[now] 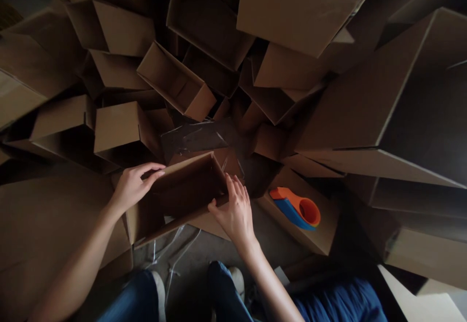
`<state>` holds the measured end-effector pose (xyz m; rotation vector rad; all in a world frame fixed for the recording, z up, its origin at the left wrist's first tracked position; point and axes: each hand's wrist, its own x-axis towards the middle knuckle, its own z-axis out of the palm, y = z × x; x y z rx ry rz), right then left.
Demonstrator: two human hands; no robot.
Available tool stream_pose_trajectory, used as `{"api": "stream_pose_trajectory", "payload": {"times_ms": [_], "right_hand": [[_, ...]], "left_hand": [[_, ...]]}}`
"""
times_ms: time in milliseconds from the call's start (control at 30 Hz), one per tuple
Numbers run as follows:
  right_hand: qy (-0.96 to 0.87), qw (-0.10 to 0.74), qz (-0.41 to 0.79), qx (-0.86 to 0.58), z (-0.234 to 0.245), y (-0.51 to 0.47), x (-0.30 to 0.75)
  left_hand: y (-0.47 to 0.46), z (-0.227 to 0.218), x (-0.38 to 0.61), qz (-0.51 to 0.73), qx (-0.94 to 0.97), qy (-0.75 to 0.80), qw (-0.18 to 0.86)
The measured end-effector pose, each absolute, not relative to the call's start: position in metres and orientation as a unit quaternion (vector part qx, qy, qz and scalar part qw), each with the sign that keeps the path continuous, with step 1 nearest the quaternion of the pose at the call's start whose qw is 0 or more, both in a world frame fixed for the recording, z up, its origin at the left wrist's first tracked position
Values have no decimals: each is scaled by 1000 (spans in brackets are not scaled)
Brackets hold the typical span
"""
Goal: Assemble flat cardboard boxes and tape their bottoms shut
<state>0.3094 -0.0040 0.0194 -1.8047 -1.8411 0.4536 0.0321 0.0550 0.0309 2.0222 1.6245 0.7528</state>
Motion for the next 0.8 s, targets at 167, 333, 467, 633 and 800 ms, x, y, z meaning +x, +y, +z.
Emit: {"api": "stream_pose_trajectory", "payload": {"times_ms": [167,333,467,633,800], "right_hand": [[-710,219,159,-650,25,-5,307],[-758,157,178,-607,32,0,304],[-776,112,200,-588,42,10,305],[-782,71,207,-584,46,16,307],[-784,55,208,-583,46,14,308]], "left_hand": [[54,30,34,265,738,590,193],[52,28,36,277,737,585,194],[51,34,42,328,720,572,216],[46,48,23,448,627,571,283],[34,34,-45,348,630,511,470]]}}
